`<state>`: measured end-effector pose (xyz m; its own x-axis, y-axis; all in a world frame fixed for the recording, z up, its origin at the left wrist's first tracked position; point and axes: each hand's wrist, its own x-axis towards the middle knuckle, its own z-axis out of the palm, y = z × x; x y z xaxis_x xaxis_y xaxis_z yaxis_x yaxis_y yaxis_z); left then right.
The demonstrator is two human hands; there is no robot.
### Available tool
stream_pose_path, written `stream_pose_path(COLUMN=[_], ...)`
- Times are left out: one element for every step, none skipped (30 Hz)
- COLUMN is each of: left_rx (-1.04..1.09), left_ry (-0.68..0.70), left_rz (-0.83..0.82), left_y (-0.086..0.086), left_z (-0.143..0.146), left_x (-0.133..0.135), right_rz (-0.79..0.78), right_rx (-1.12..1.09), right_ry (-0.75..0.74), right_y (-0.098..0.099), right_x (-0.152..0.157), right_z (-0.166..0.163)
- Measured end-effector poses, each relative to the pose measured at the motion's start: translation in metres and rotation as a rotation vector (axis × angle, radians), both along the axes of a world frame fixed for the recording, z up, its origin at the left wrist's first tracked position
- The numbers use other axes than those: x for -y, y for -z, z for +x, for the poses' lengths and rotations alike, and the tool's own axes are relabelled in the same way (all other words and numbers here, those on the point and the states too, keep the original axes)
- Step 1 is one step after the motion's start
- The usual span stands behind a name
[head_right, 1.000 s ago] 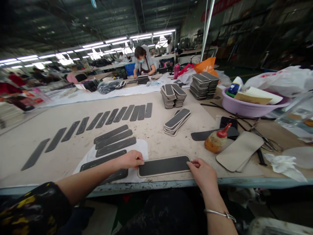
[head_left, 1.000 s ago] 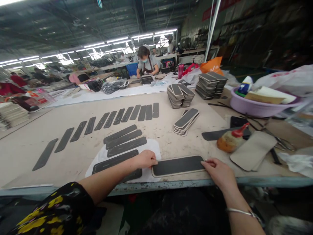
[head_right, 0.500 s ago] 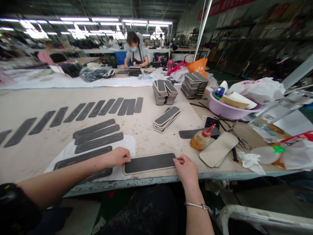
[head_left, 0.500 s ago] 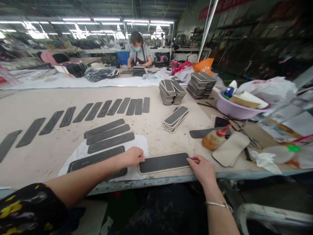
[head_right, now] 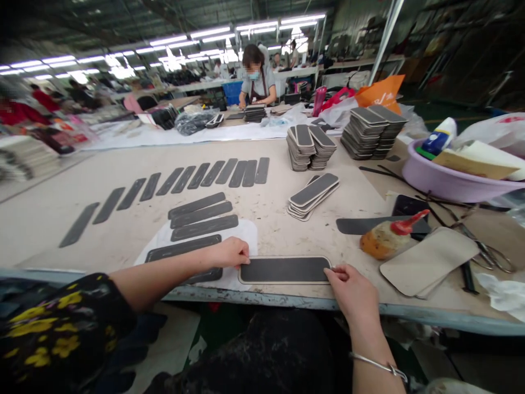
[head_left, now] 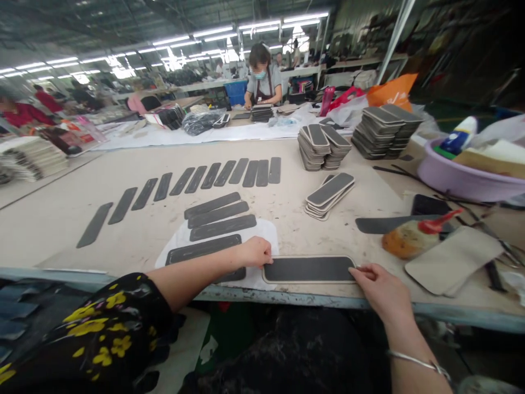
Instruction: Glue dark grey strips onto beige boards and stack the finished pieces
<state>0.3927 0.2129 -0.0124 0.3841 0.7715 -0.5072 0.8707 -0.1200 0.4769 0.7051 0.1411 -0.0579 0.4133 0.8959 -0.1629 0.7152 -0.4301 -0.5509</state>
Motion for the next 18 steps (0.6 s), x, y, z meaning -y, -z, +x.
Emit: stream_pose_path(left_rx=[0.002, 0.002, 0.002, 0.0, -0.003, -0.007, -0.012, -0.017, -0.022, -0.027, -0.032, -0.036, -0.041, -0.047, -0.054, -0.06, -0.067, -0.074], left_ry=[-0.001, 0.001, 0.005, 0.01, 0.016, 0.022, 0.028, 0.033, 0.038, 0.044, 0.048, 0.052, 0.055, 0.056, 0.056, 0.054, 0.052, 0.049], left_rz=[0.004, 0.009, 0.014, 0.019, 0.024, 0.029, 0.033, 0.036, 0.037, 0.036, 0.036, 0.037, 0.041, 0.051, 0.065, 0.082, 0.102, 0.121], left_y=[-0.0001, -0.0001, 0.0, 0.0003, 0.0009, 0.0016, 0.0024, 0.0033, 0.0041, 0.0048, 0.0051, 0.0053, 0.0051, 0.0048, 0.0044, 0.0039, 0.0034, 0.0029], left_z=[-0.0003, -0.0005, -0.0006, -0.0006, -0.0006, -0.0006, -0.0004, -0.0002, 0.0, 0.0003, 0.0007, 0.0012, 0.0017, 0.0021, 0.0024, 0.0025, 0.0022, 0.0015], left_x=[0.0007, 0.0013, 0.0019, 0.0023, 0.0024, 0.0022, 0.0018, 0.0012, 0.0005, -0.0002, -0.0007, -0.0009, -0.0009, -0.0005, 0.0001, 0.0008, 0.0017, 0.0024], right_rz=[-0.017, -0.033, -0.043, -0.046, -0.041, -0.033, -0.024, -0.015, -0.008, -0.003, -0.002, -0.002, -0.003, -0.005, -0.007, -0.009, -0.01, -0.011], right_rx=[0.002, 0.003, 0.007, 0.012, 0.016, 0.019, 0.019, 0.016, 0.012, 0.006, 0.003, 0.003, 0.005, 0.008, 0.011, 0.013, 0.014, 0.016], right_ry=[-0.003, -0.004, -0.004, -0.003, -0.002, -0.004, -0.003, -0.004, -0.006, -0.008, -0.01, -0.011, -0.014, -0.016, -0.016, -0.016, -0.017, -0.019], right_y=[0.0006, 0.0011, 0.0014, 0.0017, 0.0019, 0.0021, 0.0023, 0.0025, 0.0027, 0.0028, 0.0029, 0.0028, 0.0025, 0.0021, 0.0016, 0.0011, 0.0006, 0.0003], right_x=[-0.0003, -0.0006, -0.0008, -0.0009, -0.001, -0.001, -0.001, -0.0009, -0.0008, -0.0007, -0.0004, -0.0002, 0.0001, 0.0004, 0.0007, 0.0009, 0.001, 0.0011], right_z=[0.0008, 0.0015, 0.002, 0.0022, 0.0022, 0.0021, 0.0019, 0.0016, 0.0013, 0.001, 0.0007, 0.0004, 0.0001, -0.0003, -0.0007, -0.001, -0.0013, -0.0016])
